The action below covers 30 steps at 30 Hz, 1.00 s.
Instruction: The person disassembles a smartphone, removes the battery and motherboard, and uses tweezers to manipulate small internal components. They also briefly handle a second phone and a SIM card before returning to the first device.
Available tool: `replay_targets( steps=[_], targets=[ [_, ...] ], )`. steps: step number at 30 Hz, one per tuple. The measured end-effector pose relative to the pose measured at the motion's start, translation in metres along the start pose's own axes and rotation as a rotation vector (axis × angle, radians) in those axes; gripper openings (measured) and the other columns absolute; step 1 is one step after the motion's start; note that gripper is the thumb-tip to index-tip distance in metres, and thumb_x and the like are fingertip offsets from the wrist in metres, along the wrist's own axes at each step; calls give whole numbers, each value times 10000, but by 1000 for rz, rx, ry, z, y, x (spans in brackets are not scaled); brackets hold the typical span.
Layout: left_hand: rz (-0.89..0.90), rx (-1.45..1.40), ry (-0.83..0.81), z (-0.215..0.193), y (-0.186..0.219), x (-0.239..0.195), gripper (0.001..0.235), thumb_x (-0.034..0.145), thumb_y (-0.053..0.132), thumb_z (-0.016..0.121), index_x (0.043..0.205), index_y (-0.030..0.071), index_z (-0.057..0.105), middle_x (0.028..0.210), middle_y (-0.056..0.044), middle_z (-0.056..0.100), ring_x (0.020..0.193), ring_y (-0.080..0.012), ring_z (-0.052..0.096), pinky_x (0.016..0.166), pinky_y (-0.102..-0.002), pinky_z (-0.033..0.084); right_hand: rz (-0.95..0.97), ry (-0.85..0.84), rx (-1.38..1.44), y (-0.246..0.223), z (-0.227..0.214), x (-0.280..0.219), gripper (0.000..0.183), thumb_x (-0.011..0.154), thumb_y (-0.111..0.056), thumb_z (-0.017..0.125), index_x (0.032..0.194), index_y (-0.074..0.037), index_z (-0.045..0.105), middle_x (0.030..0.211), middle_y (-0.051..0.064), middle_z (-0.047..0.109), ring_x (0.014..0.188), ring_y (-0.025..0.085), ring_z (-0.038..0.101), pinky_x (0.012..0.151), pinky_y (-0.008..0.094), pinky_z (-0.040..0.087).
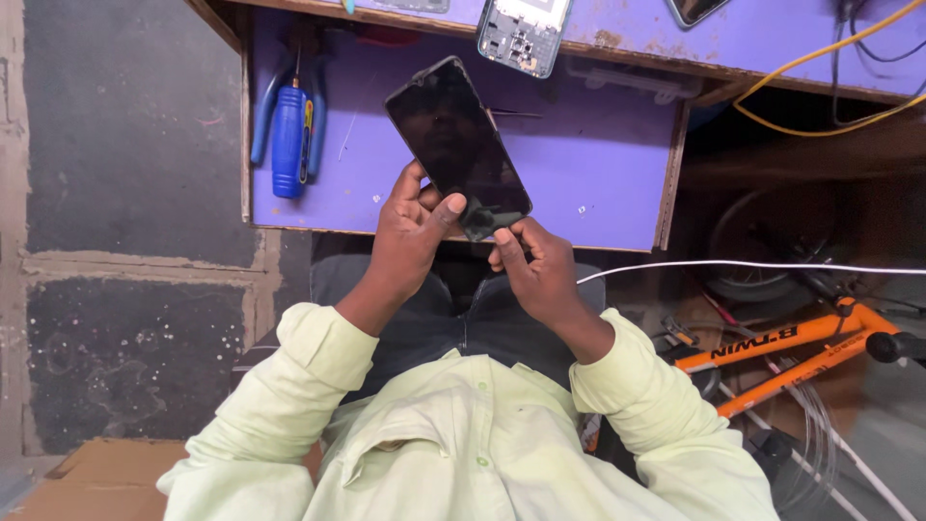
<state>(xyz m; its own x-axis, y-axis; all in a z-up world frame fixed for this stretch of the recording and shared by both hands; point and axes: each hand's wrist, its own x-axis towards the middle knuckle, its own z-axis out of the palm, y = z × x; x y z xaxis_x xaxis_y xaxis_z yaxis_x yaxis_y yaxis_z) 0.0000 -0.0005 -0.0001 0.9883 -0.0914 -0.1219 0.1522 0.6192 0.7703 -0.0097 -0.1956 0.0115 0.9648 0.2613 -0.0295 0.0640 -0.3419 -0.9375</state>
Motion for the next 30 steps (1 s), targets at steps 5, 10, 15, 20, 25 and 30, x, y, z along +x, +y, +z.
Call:
replay_targets(
  steps=[5,10,15,20,25,30],
  targets=[
    [0,0,3,1,1,0,588,1018,136,685,1516,44,387,1271,-132,671,1140,-200,693,1024,-407,601,2,2,7,-1,0,0,321,1074,-284,585,930,0,626,726,48,696,650,98,664,607,251,522],
    [6,-17,1,4,3,0,582,1017,137,687,1510,45,392,1276,-133,673,1146,-200,690,1031,-411,588,-11,10,11,-1,1,1,312,1070,-275,588,924,-1,621,720,48,693,643,97,663,603,249,520],
    [-6,6,14,5,6,0,580,1003,136,682,1499,55,392,1278,-118,673,1149,-190,691,1022,-399,596,-8,12,-3,0,1,1,314,1068,-271,586,905,-4,616,710,48,696,635,98,662,594,249,516],
    [12,23,4,6,6,0,558,1018,129,677,1500,49,409,1258,-123,680,1119,-190,696,1000,-390,598,-26,14,14,0,2,1,316,1068,-274,585,908,-3,609,712,49,695,640,96,667,597,248,519],
    [10,13,11,5,4,0,559,1010,119,678,1497,55,411,1264,-117,680,1127,-188,693,998,-383,595,-15,17,31,3,2,1,328,1063,-289,593,904,-3,608,715,49,697,641,96,674,594,247,525],
    [9,18,17,5,3,1,556,1004,127,682,1492,60,422,1256,-120,683,1131,-193,696,998,-385,596,-2,18,25,4,3,1,332,1058,-299,593,907,-5,617,714,49,701,640,98,674,593,245,528]
  ],
)
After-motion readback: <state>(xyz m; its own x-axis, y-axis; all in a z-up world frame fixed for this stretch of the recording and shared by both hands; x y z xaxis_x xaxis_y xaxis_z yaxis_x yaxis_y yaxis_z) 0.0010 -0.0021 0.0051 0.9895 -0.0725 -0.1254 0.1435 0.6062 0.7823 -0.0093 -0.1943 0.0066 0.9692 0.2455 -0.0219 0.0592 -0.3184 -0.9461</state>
